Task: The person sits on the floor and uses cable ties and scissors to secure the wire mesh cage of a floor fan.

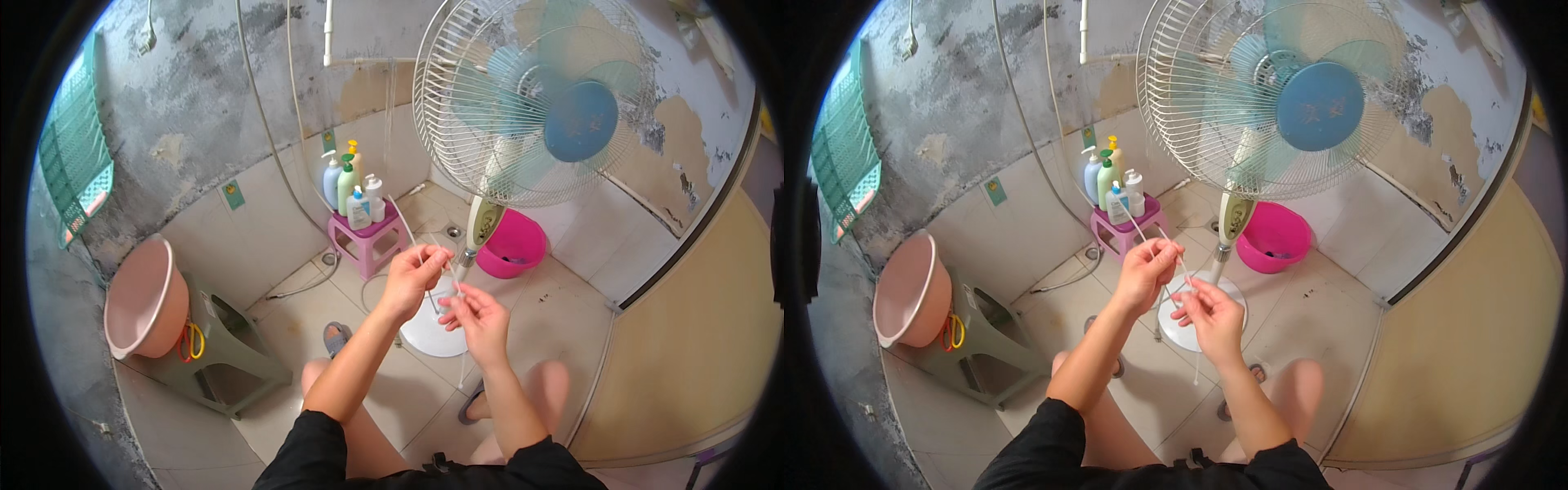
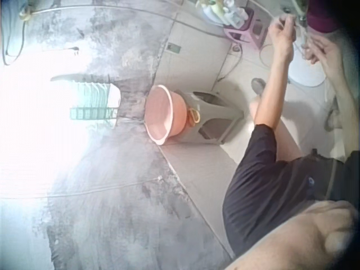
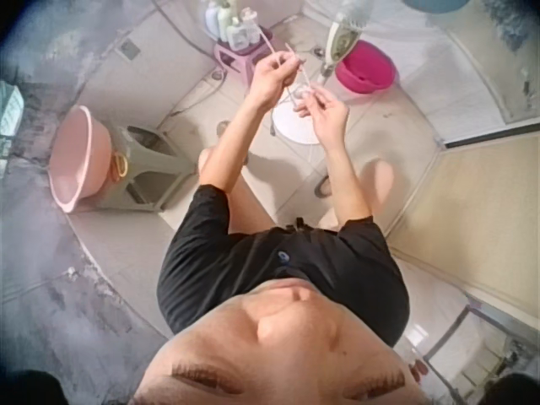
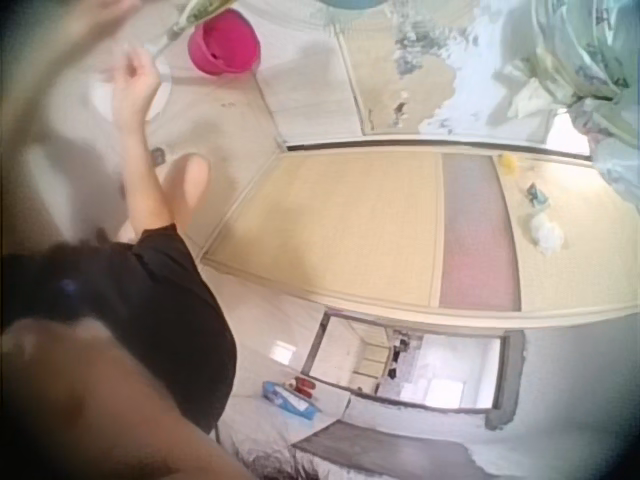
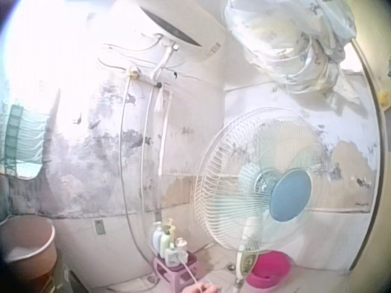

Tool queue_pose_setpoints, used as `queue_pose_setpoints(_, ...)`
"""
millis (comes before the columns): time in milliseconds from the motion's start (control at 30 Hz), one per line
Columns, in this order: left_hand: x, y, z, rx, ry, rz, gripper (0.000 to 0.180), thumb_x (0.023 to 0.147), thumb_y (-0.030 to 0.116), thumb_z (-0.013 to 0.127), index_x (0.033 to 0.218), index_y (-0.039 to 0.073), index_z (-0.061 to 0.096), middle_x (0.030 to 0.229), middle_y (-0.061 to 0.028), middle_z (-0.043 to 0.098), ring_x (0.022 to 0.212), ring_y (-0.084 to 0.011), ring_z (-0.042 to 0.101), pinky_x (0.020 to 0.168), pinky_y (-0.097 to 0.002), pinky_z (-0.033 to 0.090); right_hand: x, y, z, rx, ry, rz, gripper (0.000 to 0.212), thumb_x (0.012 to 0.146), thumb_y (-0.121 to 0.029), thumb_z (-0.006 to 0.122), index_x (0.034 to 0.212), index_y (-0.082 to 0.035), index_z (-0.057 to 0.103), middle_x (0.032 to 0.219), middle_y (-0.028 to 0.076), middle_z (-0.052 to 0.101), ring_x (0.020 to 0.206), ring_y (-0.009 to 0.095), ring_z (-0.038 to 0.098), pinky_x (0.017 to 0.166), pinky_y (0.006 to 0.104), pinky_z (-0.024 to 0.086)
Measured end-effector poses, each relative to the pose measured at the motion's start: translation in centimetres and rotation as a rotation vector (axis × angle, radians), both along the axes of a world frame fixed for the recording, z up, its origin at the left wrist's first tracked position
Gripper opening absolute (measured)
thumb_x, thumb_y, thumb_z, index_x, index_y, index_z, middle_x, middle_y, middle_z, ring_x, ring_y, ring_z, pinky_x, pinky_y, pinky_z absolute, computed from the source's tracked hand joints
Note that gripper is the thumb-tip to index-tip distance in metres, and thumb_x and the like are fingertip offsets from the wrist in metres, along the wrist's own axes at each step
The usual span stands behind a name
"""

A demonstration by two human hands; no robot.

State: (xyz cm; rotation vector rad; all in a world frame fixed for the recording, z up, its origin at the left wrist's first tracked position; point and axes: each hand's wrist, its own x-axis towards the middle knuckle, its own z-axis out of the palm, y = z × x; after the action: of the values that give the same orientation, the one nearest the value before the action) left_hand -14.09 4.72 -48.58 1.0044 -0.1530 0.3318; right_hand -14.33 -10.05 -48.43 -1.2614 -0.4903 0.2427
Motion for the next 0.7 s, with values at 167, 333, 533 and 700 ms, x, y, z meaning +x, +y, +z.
queue_pose_setpoints(167, 3.0, 1.4, 1.8, 0.007, -0.045, 0.059, 0.022, 0.088, 0.016, 0.058, 0.098, -0.003, 0.058, 0.073, -0.0012, 0.055, 0.05, -0.0026, 0.034, 0.044, -0.0179, 0.026, 2.4, 2.4, 2.0, -0.055, -0.325, -0.495, 0.012, 0.081, 0.0, 0.061, 0.091, 0.004, 0.065, 0.072, 0.007, 0.065, 0.055, 0.009, 0.057, 0.047, 0.0217, 0.047)
queue_pose_setpoints(333, 5.8, 2.4, 3.3, -0.015, 0.006, 0.263, 0.027, 0.088, 0.018, 0.057, 0.109, 0.0, 0.056, 0.076, -0.0007, 0.053, 0.049, -0.0012, 0.032, 0.042, -0.0169, 0.024, 5.2, 2.9, 2.4, -0.072, -0.701, -0.831, 0.012, 0.072, 0.004, 0.066, 0.084, 0.004, 0.065, 0.068, 0.008, 0.064, 0.054, 0.009, 0.056, 0.049, 0.0223, 0.046)
queue_pose_setpoints(533, 8.4, 3.7, 4.1, 0.028, -0.016, 0.273, 0.023, 0.089, 0.017, 0.055, 0.107, 0.003, 0.06, 0.078, 0.0016, 0.054, 0.051, -0.0009, 0.034, 0.043, -0.0169, 0.027, 6.5, 4.1, 4.2, -0.16, -0.851, -0.935, 0.013, 0.069, 0.006, 0.067, 0.082, 0.004, 0.064, 0.066, 0.011, 0.063, 0.054, 0.015, 0.061, 0.05, 0.0254, 0.048)
queue_pose_setpoints(700, 9.8, 4.9, 4.4, 0.008, -0.007, 0.144, 0.019, 0.088, 0.018, 0.056, 0.098, 0.002, 0.061, 0.077, 0.0014, 0.054, 0.048, -0.0012, 0.032, 0.041, -0.0178, 0.024, 7.5, 5.0, 4.6, -0.219, -0.859, -0.934, 0.012, 0.069, 0.005, 0.066, 0.08, 0.003, 0.064, 0.064, 0.013, 0.062, 0.053, 0.019, 0.061, 0.05, 0.0271, 0.048)
